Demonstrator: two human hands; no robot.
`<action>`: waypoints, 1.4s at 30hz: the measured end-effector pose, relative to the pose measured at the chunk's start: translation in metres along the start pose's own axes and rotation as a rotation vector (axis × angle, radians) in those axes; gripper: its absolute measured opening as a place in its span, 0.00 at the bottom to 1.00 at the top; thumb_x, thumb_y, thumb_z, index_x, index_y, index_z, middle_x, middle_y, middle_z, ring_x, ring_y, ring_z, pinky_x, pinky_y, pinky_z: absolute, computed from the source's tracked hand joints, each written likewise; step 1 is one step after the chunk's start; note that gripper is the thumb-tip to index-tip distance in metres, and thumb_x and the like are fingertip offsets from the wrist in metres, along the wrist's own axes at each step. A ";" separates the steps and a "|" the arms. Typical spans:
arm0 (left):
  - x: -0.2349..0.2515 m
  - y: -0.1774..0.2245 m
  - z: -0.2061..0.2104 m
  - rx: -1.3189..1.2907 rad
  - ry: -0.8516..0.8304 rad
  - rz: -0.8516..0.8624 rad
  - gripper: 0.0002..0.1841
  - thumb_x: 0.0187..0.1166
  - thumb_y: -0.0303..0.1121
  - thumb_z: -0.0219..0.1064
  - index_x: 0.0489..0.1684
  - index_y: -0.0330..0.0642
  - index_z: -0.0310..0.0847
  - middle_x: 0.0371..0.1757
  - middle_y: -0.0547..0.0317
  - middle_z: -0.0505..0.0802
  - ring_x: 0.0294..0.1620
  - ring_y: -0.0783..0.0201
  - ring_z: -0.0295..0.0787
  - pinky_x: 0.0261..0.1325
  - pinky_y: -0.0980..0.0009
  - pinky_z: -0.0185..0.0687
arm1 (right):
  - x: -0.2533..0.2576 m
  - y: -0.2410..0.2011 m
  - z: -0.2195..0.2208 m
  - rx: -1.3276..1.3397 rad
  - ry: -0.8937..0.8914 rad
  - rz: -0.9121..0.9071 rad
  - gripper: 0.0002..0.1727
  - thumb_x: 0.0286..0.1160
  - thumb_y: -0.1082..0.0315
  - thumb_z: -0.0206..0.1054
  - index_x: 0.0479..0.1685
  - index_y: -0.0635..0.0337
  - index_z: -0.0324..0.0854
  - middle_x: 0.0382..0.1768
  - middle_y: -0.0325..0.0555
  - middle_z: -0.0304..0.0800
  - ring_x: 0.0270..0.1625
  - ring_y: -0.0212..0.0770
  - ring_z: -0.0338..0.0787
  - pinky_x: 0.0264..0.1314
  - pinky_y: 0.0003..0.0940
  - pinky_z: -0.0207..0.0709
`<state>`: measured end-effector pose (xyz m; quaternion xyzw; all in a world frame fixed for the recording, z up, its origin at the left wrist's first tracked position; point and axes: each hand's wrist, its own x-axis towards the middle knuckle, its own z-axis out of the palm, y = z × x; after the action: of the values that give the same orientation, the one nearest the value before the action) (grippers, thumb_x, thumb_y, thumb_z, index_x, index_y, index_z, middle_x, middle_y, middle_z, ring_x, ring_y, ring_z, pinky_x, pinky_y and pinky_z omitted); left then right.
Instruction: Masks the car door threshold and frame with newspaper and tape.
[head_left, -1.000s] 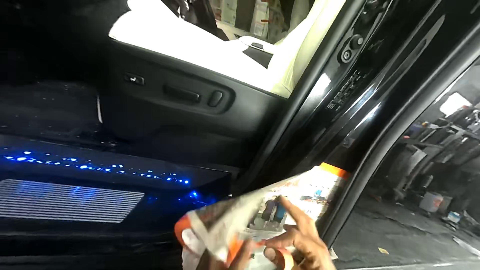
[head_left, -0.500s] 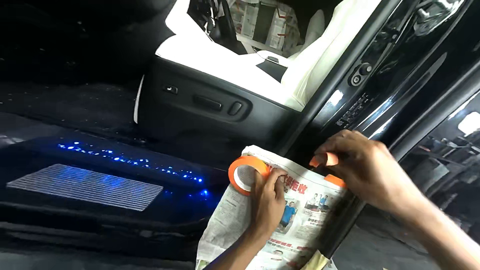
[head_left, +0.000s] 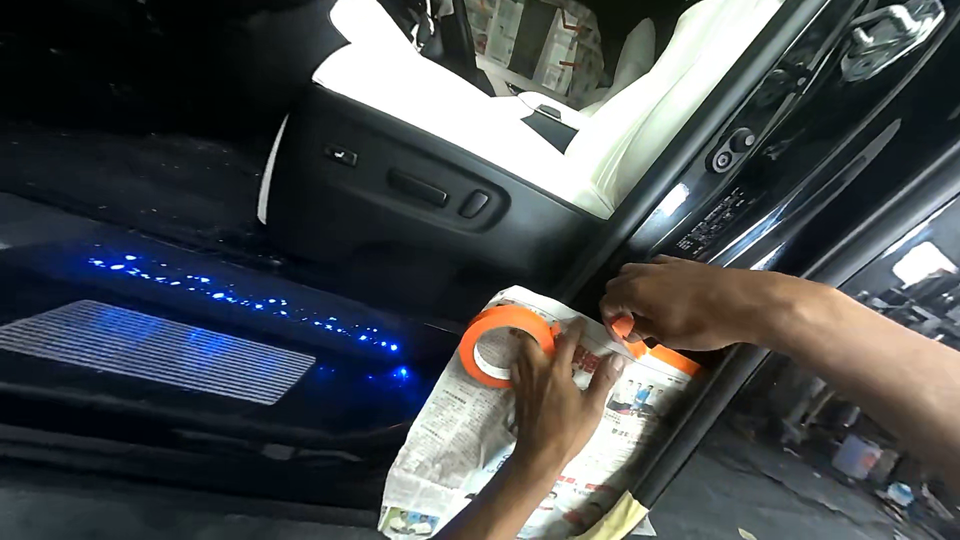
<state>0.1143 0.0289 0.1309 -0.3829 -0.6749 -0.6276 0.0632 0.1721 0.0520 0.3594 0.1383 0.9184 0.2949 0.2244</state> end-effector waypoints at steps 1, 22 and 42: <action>0.000 0.001 -0.001 -0.002 -0.013 -0.015 0.37 0.70 0.78 0.55 0.74 0.72 0.84 0.73 0.36 0.80 0.72 0.40 0.76 0.73 0.40 0.70 | 0.001 -0.001 -0.001 -0.018 -0.009 0.003 0.07 0.78 0.60 0.71 0.50 0.44 0.89 0.50 0.37 0.88 0.59 0.42 0.86 0.65 0.51 0.76; 0.005 0.006 0.001 -0.139 -0.013 -0.093 0.37 0.62 0.76 0.66 0.70 0.69 0.86 0.74 0.36 0.77 0.75 0.41 0.73 0.75 0.41 0.68 | 0.004 0.020 0.018 0.075 0.246 -0.046 0.03 0.77 0.58 0.71 0.41 0.38 0.91 0.42 0.27 0.90 0.51 0.34 0.87 0.55 0.45 0.81; 0.006 0.001 0.000 -0.218 -0.022 -0.077 0.31 0.72 0.68 0.59 0.71 0.69 0.86 0.74 0.38 0.77 0.74 0.43 0.74 0.73 0.40 0.68 | 0.001 0.003 0.034 -0.087 0.293 0.024 0.09 0.82 0.52 0.67 0.47 0.33 0.93 0.52 0.31 0.86 0.60 0.40 0.83 0.56 0.42 0.81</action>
<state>0.1110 0.0314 0.1352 -0.3683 -0.6175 -0.6950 -0.0104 0.1882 0.0711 0.3365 0.0947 0.9259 0.3543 0.0902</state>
